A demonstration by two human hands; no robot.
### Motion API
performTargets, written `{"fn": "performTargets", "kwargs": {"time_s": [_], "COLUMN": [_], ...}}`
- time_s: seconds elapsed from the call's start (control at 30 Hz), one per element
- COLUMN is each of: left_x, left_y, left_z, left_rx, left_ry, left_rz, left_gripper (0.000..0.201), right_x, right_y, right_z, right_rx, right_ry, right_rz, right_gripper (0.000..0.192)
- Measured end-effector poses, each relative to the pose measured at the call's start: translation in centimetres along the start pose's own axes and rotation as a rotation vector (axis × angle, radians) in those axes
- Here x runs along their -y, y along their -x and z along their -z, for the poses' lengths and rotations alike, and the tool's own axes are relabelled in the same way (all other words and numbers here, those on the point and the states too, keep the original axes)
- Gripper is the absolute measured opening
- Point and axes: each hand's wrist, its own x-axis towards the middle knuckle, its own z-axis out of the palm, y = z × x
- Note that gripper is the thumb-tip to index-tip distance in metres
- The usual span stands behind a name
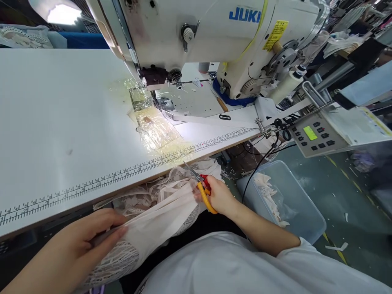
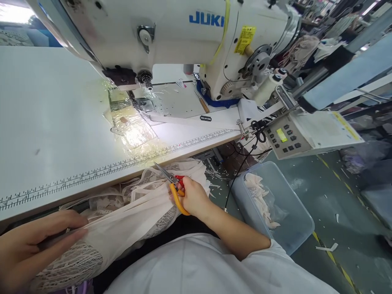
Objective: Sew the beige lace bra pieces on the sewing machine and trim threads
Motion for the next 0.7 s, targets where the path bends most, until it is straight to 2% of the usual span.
{"fn": "performTargets", "kwargs": {"time_s": [0.1, 0.2, 0.37, 0.47, 0.6, 0.7], "left_x": [0.1, 0.6, 1.9, 1.8, 0.9, 0.7], "left_y": [0.2, 0.3, 0.1, 0.1, 0.2, 0.3], "left_z": [-0.1, -0.1, 0.2, 0.3, 0.3, 0.4], "left_rx": [-0.021, -0.011, 0.034, 0.044, 0.042, 0.063], "left_ry": [0.008, 0.009, -0.020, -0.032, -0.069, -0.103], "left_rz": [-0.004, 0.008, 0.038, 0.038, 0.003, -0.001], "left_gripper": [0.034, 0.034, 0.034, 0.034, 0.035, 0.035], "right_x": [-0.2, -0.2, 0.2, 0.5, 1.3, 1.8], "right_y": [0.1, 0.4, 1.0, 0.9, 0.3, 0.0], "right_z": [-0.5, -0.8, 0.0, 0.1, -0.8, -0.8], "right_rx": [-0.010, 0.036, 0.050, 0.085, 0.199, 0.194], "right_ry": [-0.055, -0.114, -0.141, -0.075, 0.049, 0.168], "right_rz": [0.020, 0.074, 0.151, 0.324, 0.532, 0.693], "right_gripper": [0.032, 0.029, 0.021, 0.014, 0.019, 0.014]}}
